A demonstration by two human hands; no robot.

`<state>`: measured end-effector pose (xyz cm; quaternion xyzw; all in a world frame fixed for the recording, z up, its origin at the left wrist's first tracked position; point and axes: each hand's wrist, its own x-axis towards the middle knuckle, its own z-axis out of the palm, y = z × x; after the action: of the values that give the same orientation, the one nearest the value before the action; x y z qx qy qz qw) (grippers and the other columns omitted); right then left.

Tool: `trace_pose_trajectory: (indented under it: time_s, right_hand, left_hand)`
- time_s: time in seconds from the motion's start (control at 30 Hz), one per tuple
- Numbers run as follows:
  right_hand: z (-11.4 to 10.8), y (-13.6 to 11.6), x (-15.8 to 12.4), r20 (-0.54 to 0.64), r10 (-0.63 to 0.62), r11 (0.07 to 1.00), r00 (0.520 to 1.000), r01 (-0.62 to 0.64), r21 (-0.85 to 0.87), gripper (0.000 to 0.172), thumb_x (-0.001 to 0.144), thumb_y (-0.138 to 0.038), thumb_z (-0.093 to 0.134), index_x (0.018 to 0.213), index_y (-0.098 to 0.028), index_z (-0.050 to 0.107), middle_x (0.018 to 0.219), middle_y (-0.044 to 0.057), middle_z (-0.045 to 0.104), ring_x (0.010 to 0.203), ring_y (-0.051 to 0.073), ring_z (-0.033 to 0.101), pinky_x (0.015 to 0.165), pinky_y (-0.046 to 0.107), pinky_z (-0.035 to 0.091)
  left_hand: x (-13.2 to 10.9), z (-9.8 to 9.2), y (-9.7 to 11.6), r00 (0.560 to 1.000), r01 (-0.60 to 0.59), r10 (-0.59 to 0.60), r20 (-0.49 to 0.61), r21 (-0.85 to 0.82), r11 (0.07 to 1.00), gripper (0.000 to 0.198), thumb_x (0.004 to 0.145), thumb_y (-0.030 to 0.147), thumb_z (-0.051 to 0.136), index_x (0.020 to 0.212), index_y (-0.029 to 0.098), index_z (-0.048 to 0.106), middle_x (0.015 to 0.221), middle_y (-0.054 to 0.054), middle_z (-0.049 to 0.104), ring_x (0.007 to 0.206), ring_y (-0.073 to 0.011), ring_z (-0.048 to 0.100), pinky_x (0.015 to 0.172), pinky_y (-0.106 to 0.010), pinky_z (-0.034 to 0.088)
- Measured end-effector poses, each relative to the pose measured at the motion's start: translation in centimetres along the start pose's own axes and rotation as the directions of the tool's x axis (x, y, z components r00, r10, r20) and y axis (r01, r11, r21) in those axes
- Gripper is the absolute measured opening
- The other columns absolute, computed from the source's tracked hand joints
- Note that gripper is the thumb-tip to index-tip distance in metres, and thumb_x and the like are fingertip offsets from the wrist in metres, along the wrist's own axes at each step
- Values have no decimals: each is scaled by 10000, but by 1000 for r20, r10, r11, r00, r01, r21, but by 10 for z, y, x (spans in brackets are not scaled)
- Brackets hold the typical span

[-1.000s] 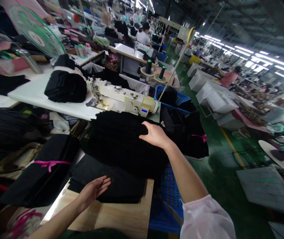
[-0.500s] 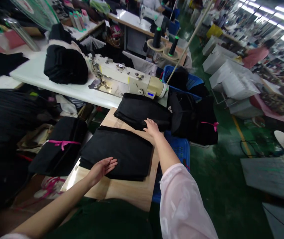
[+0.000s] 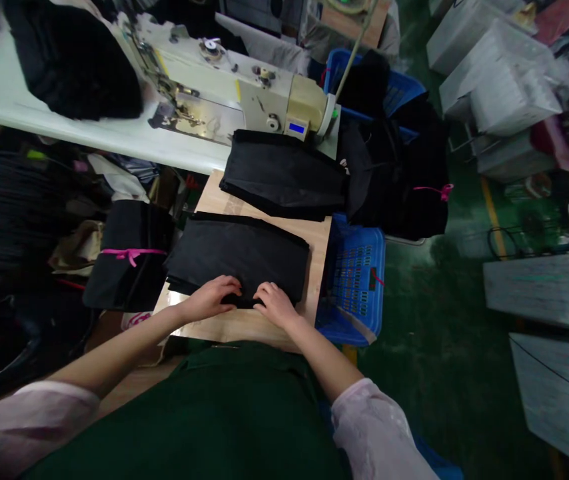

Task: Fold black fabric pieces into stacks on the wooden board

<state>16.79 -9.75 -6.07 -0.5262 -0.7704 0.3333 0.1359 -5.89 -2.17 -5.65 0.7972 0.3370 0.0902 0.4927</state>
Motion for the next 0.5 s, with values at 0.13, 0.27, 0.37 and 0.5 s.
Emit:
trace_pose_trajectory:
  time_s: [0.13, 0.27, 0.37, 0.5]
  right_hand:
    - [10, 5, -2, -107, 77, 995, 991, -69, 79, 70, 813, -206, 710, 874, -192, 678, 977, 45, 592, 936, 182, 545, 855, 323, 474]
    - [4, 1, 2, -76, 37, 999, 996, -38, -12, 37, 843, -219, 680, 863, -189, 685, 971, 42, 592, 909, 172, 535, 824, 304, 459]
    - [1, -5, 1, -43, -16, 986, 999, 8, -167, 98, 855, -261, 669, 892, -172, 685, 976, 62, 588, 907, 186, 519, 793, 307, 446]
    - [1, -11, 1, -33, -36, 971, 999, 27, -238, 129, 904, -249, 598, 863, -168, 689, 963, 67, 592, 899, 184, 514, 762, 295, 433]
  left_hand:
    - [-1, -11, -10, 994, -94, 88, 62, 97, 991, 171, 741, 194, 694, 911, 188, 690, 1031, -63, 602, 1006, -200, 555, 931, -344, 444]
    - [5, -13, -14, 990, -112, 104, 95, 81, 990, 148, 780, 171, 643, 919, 169, 692, 971, -61, 596, 957, -177, 568, 909, -318, 459]
    - [4, -13, -10, 984, -161, 144, 109, 160, 974, 167, 777, 191, 648, 938, 166, 689, 999, -69, 588, 988, -194, 551, 922, -330, 450]
    - [-1, -11, -4, 981, -190, 173, 92, 225, 956, 153, 807, 196, 601, 923, 168, 696, 1019, -84, 595, 978, -209, 549, 907, -341, 450]
